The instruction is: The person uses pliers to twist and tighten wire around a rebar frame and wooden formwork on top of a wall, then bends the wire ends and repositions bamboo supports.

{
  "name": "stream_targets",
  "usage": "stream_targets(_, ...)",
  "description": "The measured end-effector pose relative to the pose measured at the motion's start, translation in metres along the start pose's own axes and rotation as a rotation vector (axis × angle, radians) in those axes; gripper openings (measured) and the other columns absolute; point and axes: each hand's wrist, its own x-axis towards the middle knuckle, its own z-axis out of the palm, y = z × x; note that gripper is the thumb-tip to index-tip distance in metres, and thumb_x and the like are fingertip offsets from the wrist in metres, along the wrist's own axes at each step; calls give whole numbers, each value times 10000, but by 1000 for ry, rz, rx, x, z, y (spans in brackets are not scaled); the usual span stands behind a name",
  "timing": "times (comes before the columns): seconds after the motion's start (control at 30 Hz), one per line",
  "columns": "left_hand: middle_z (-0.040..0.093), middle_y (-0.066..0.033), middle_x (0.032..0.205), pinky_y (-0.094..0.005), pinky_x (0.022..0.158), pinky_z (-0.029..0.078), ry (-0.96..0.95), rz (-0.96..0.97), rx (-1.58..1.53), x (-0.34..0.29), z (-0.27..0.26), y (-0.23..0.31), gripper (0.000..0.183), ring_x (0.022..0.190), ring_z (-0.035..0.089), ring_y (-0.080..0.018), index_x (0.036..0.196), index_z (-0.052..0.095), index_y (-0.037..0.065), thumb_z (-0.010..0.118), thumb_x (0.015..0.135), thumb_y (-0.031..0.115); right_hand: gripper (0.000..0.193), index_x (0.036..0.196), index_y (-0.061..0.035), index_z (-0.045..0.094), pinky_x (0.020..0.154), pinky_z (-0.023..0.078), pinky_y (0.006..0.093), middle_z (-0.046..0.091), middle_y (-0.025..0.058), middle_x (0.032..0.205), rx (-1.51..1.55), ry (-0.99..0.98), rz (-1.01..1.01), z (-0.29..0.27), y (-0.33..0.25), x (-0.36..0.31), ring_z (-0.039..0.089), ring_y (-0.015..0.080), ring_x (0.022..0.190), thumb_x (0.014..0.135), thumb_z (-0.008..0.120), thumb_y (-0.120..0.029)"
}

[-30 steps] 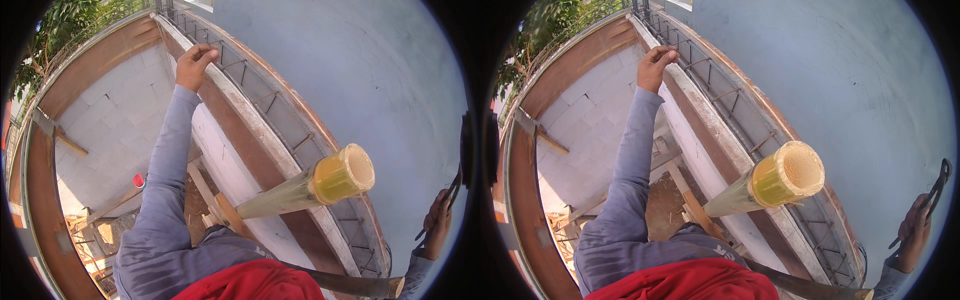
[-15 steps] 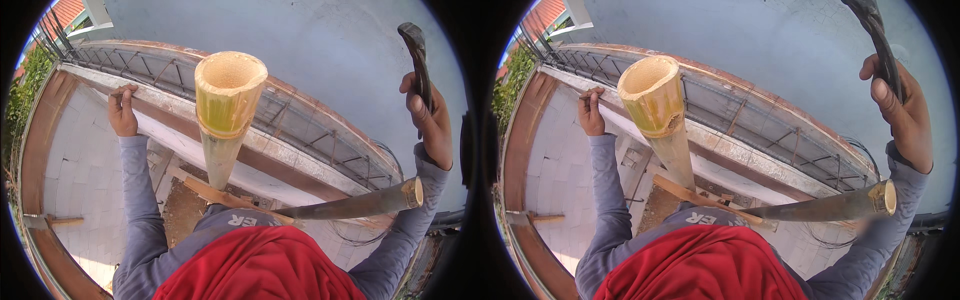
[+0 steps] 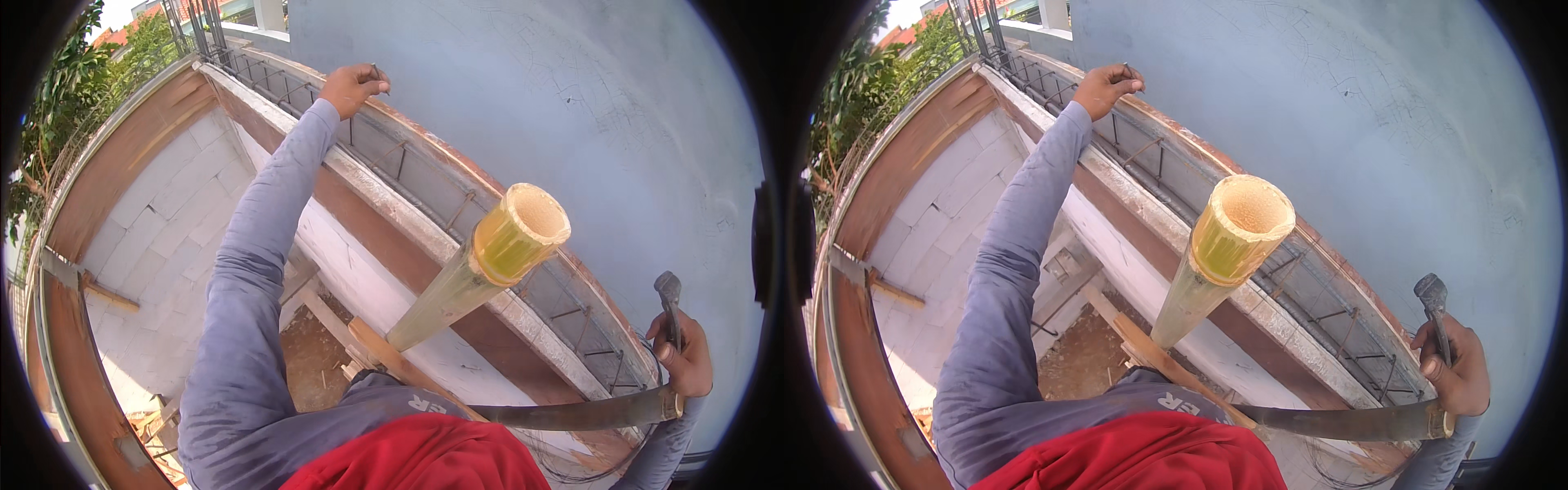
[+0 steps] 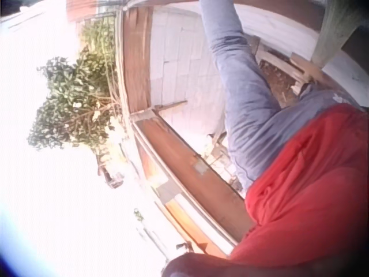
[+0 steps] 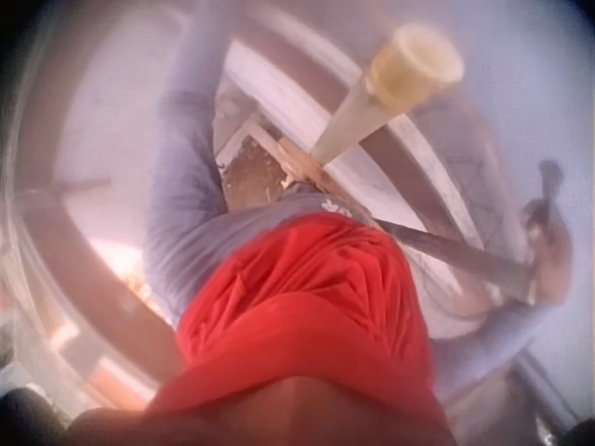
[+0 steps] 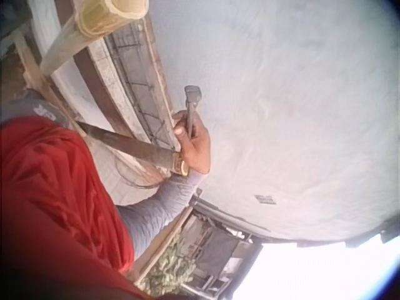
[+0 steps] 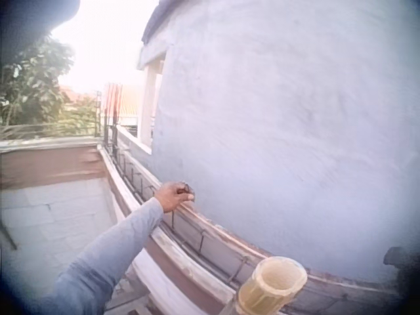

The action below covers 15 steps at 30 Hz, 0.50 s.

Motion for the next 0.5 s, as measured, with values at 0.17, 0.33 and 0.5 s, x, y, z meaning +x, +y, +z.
stream_targets(0.17, 768, -56, 1013, -303, 959, 527, -237, -55, 49, 22, -14, -10, 132, 962, 693, -153, 1028, 750, 9, 736, 945, 110, 782, 903, 0, 638, 560, 348, 266, 512, -39, 583, -17, -12, 71, 0, -3, 6, 480, 81, 574, 796, 722, -770)
stream_targets(0.33, 776, -43, 962, -308, 945, 520, -274, -51, 106, 15, -11, -2, 131, 953, 694, -149, 964, 775, 27, 767, 926, 152, 747, 931, 21, 639, 594, 378, 274, 572, 9, 671, -133, -49, 128, -5, -18, 11, 519, 100, 610, 822, 738, -711)
stream_targets(0.5, 778, -24, 981, -306, 956, 512, -273, -86, -33, 9, -26, -24, 148, 963, 681, -143, 948, 784, 44, 780, 920, 189, 768, 1199, 15, 632, 736, 427, 307, 615, 90, 915, -473, 336, -8, -33, -17, 49, 561, 122, 831, 915, 637, -698)
